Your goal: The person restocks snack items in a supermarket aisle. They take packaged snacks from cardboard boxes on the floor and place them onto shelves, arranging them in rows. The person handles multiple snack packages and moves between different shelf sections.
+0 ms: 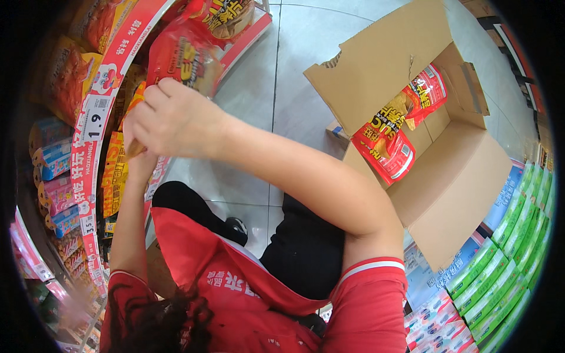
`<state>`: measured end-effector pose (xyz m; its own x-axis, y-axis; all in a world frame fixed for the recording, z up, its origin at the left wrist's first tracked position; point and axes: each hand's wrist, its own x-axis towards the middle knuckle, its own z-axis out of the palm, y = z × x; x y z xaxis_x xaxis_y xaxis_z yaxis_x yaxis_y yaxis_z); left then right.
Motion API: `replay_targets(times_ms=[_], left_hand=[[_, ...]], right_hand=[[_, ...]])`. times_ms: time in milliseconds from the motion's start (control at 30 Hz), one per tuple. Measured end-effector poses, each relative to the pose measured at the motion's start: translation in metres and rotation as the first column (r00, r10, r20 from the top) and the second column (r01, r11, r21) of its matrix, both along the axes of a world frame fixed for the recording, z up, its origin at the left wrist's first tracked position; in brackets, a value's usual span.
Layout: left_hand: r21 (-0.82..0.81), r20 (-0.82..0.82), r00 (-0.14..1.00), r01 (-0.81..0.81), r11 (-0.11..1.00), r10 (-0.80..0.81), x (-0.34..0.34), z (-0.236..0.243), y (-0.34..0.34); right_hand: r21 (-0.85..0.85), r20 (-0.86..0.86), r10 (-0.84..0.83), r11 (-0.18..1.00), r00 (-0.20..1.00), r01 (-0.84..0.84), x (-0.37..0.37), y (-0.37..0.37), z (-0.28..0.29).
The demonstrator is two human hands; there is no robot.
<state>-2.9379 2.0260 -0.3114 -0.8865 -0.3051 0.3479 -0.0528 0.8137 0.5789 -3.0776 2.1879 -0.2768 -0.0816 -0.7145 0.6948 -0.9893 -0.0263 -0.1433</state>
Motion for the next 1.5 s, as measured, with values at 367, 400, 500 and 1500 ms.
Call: replay_targets(times_ms=[367,400,500,1500], left_hand=[[0.613,0.542,0.783,-0.121,0.781,-0.305,0.017,-0.020,0.028],[0.595,0.497,0.787,-0.002,0.804,-0.366,0.016,-0.018,0.039],[0.516,0.521,0.757,0.089,0.852,-0.395,0.015,-0.008,0.057],[0.942,-0.188,0.979,0.201,-0.267,0.073,-0.073,0.063,0.192]], right_hand=[[0.840,0.464,-0.272,0.437,0.843,-0.321,0.033,0.034,-0.034],[0.741,0.490,-0.212,0.612,0.846,-0.276,0.028,0.049,-0.027],[0.342,0.466,-0.114,0.938,0.877,-0.060,0.000,0.094,0.003],[0.233,0.971,-0.163,0.823,-0.178,0.517,0.041,0.161,0.041]])
